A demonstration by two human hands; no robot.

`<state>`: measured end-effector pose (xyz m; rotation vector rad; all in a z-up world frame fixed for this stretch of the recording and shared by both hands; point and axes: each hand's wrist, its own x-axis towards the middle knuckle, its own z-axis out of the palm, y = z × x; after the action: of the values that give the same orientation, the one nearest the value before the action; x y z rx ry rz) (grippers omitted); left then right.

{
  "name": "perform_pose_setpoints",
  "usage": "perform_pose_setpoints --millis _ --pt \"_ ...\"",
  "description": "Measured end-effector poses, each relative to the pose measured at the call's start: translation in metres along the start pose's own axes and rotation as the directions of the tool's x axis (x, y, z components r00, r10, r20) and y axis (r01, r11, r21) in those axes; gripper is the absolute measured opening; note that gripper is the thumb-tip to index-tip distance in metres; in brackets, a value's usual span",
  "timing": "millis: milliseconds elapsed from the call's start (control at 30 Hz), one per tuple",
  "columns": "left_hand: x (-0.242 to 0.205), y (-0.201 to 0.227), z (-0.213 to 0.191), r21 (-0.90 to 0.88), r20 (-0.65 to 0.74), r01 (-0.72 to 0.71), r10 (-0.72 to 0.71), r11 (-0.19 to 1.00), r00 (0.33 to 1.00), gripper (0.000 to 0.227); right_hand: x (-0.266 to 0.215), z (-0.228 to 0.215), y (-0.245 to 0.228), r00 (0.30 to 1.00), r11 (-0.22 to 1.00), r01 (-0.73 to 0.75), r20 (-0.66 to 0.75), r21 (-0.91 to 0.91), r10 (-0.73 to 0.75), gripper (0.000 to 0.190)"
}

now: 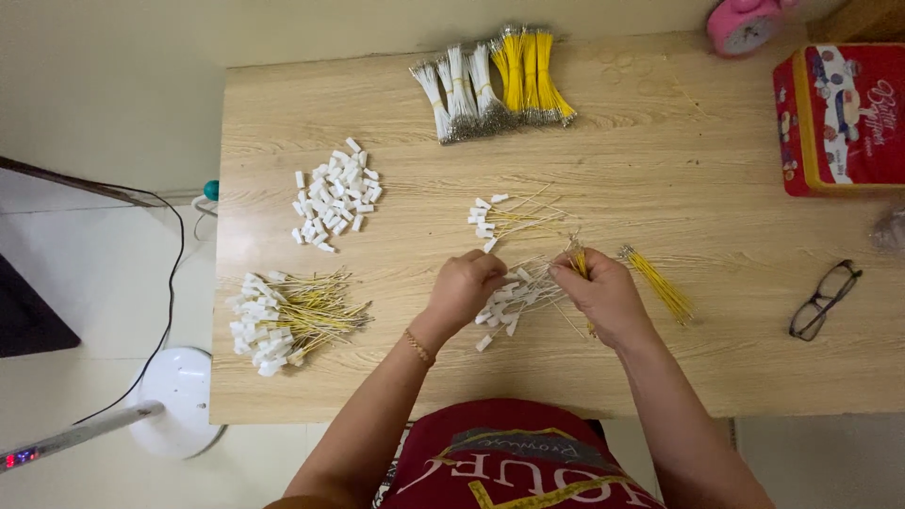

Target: Manually insert wire terminals into plastic connector housings to assemble wire harnesses.

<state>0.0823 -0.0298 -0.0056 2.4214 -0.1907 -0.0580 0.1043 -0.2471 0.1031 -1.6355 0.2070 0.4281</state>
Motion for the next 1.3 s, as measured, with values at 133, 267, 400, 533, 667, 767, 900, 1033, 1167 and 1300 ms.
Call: perform_pose_setpoints --millis 133,267,400,533,667,767,900,1033,1167,1300 --pt "-0.003 0.051 -0.053 -0.45 -0.02 0.087 -0.107 0.889 0.994 0.021 -0.012 -0.002 -0.02 0.996 0.991 0.087 0.023 -0.106 -0.085 0.009" --pt "-0.008 0.071 -0.064 -0.865 0.014 0.122 -0.22 0.487 0.975 0.026 -0.019 -0.001 -0.036 0.956 0.897 0.29 0.059 -0.333 -0.287 0.013" --pt "-0.008 0.08 -0.071 -0.97 0.099 0.152 -0.261 0.189 0.96 0.03 -0.023 0.002 -0.058 0.891 0.726 0.425 0.108 -0.54 -0.442 0.016" --pt "-0.007 0.074 -0.065 -0.971 0.14 0.185 -0.261 0.153 0.955 0.03 -0.029 0.001 -0.069 0.881 0.686 0.45 0.159 -0.572 -0.446 0.014" --pt "-0.007 0.077 -0.067 -0.976 0.167 0.197 -0.27 0.09 0.948 0.029 -0.029 0.001 -0.071 0.873 0.632 0.466 0.204 -0.619 -0.443 0.013" --pt "-0.007 0.079 -0.068 -0.969 0.176 0.214 -0.258 0.127 0.95 0.029 -0.027 0.0 -0.07 0.879 0.625 0.457 0.214 -0.632 -0.426 0.015" --pt "-0.004 0.075 -0.062 -0.96 0.172 0.214 -0.219 0.183 0.96 0.029 -0.025 -0.002 -0.073 0.899 0.655 0.429 0.221 -0.622 -0.379 0.018" --pt "-0.003 0.074 -0.064 -0.959 0.185 0.223 -0.21 0.173 0.96 0.026 -0.019 -0.006 -0.066 0.893 0.667 0.445 0.249 -0.597 -0.374 0.017" --pt "-0.003 0.07 -0.062 -0.957 0.209 0.242 -0.197 0.16 0.958 0.025 -0.017 -0.005 -0.062 0.899 0.674 0.438 0.284 -0.595 -0.334 0.014" --pt "0.0 0.067 -0.058 -0.955 0.213 0.244 -0.182 0.168 0.96 0.024 -0.009 -0.004 -0.053 0.901 0.676 0.434 0.274 -0.596 -0.336 0.016"
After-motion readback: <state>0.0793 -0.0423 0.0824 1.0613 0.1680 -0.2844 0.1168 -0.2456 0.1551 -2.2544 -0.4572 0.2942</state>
